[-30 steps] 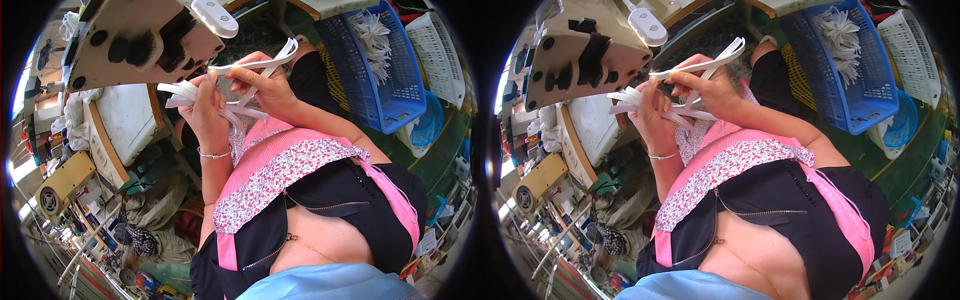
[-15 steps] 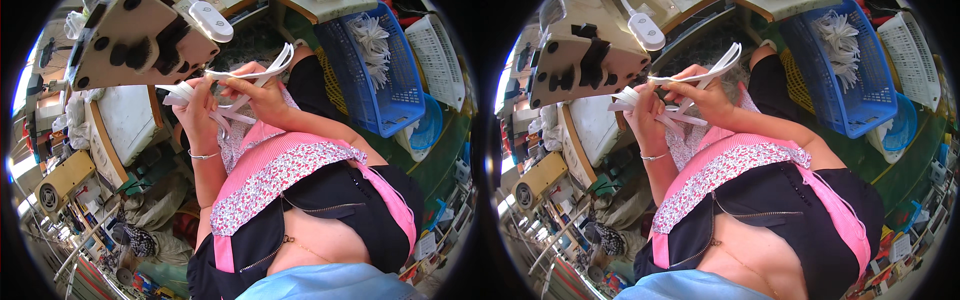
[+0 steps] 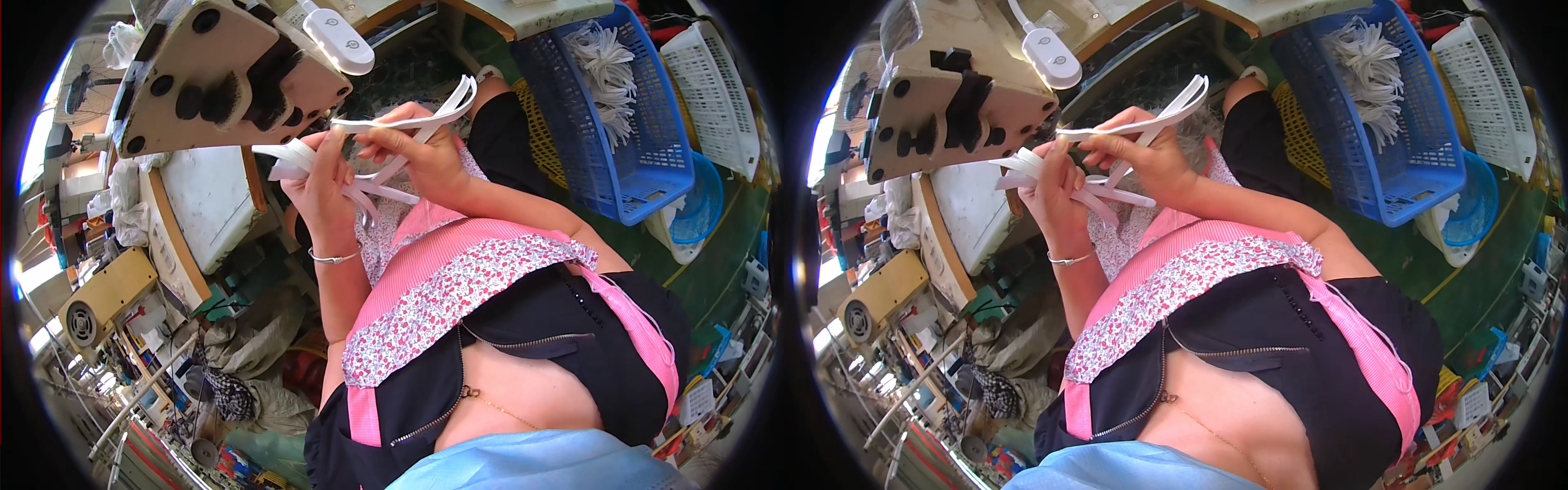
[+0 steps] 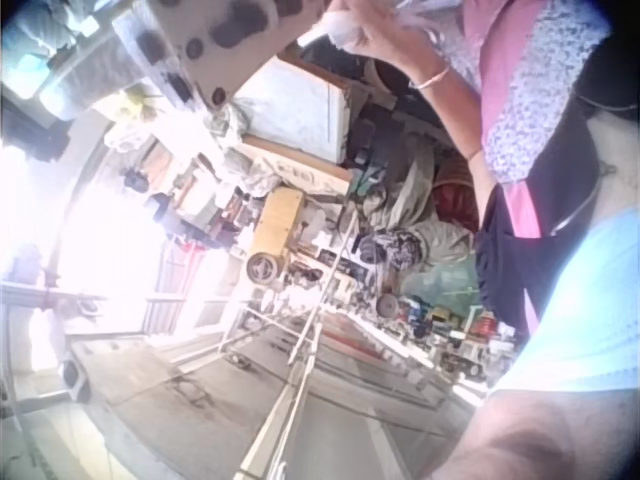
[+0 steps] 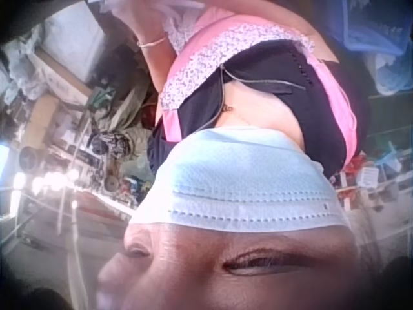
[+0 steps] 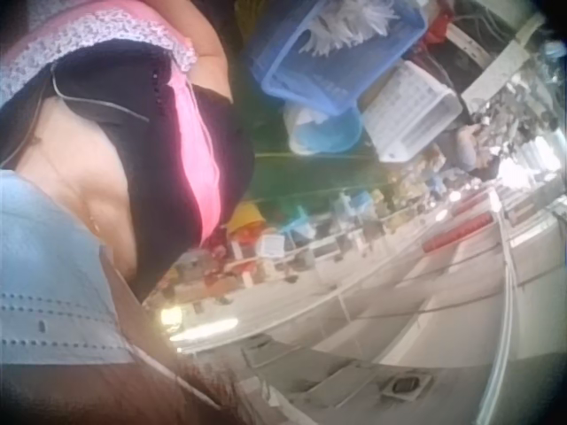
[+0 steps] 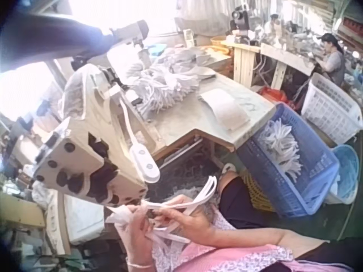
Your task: Stitching white shoe straps using an industrial sewing machine.
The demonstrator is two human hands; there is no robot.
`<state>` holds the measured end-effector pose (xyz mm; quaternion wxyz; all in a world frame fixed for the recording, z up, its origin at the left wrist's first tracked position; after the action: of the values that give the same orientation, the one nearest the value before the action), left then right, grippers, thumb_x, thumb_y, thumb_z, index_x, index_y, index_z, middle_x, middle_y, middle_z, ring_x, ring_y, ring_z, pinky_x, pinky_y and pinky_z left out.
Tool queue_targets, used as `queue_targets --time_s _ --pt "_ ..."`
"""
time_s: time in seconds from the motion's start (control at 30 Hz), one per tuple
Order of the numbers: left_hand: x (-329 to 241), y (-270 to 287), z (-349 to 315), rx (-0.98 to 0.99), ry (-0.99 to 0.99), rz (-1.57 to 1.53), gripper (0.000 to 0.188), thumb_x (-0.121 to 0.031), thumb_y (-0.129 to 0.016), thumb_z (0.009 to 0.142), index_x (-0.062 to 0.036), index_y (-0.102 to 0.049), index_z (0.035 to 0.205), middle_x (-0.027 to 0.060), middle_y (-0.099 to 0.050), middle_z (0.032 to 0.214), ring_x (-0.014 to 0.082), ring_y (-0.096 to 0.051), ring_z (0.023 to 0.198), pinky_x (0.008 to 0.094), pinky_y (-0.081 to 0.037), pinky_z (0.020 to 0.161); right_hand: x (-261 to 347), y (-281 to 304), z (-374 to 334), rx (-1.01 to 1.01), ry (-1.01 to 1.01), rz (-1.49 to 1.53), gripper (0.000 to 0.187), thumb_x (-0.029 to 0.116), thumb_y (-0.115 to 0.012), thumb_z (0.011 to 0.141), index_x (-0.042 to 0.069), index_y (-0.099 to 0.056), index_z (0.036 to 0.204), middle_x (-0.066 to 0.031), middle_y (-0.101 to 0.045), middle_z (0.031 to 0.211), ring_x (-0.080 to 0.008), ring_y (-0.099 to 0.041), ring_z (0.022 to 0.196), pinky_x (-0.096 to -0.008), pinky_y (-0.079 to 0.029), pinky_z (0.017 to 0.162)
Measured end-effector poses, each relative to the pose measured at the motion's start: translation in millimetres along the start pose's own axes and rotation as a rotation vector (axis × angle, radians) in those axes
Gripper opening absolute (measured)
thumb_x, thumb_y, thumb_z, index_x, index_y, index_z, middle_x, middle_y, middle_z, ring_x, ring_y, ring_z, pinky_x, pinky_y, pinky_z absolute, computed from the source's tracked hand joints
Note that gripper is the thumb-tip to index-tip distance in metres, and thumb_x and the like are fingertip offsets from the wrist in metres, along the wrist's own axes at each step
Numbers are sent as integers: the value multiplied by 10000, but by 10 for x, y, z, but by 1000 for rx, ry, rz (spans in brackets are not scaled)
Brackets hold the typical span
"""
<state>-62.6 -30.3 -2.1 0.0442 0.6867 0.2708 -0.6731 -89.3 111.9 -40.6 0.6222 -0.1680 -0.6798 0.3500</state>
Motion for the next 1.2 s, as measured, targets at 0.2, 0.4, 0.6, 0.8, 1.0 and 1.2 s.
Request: queue_targets --time_s 0.2,0.4,0.6,0.8,1.0,1.2 --pt "-86 -74 -43 -36 -102 131 91 -49 -702 867 32 -665 845 -31 -473 579 21 -373 467 195 -288 443 85 48 149 68 -72 77 132 88 -676 912 1 -624 996 -122 -712 889 -139 -682 732 -252 -552 665" --pt "-119 -77 -21 -40 -120 143 97 -47 -711 855 40 -671 845 8 -563 618 24 -404 468 192 -311 441 235 38 328 198 -110 -47 154 122 -697 890 -5 -656 968 -101 -713 872 -119 -671 711 -234 -532 631" --pt "-132 -80 -36 -54 -191 251 97 -48 -720 840 38 -674 828 30 -614 649 35 -464 489 194 -336 446 354 27 479 274 -136 -131 166 108 -663 909 -33 -666 995 -109 -713 876 -105 -672 713 -213 -528 639" --pt "-109 4 -143 -174 -251 174 103 -44 -686 847 56 -668 834 7 -545 609 28 -418 489 196 -328 458 333 48 518 257 -120 -117 219 152 -680 901 -49 -690 986 -117 -716 876 -117 -679 715 -216 -527 646" --pt "-138 179 -170 -179 -238 103 124 -66 -667 872 44 -658 813 -30 -454 545 28 -382 465 205 -312 460 305 -59 495 282 -125 -143 222 143 -681 892 -58 -686 986 -124 -716 877 -123 -684 710 -219 -532 637" --pt "-112 447 -138 -215 -146 -53 128 -81 -637 869 24 -643 795 -23 -436 548 31 -342 462 212 -299 456 261 -102 466 267 -149 -177 230 155 -683 892 -54 -686 989 -125 -718 883 -127 -688 706 -218 -532 632"
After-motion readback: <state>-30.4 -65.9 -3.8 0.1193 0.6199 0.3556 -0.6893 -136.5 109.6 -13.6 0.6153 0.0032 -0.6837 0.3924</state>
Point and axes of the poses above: each hand's wrist, its own z-axis towards the middle knuckle, its own y-axis out of the back of the hand, x = y × z, the point moved 6 cm from there along z, towards the middle knuckle
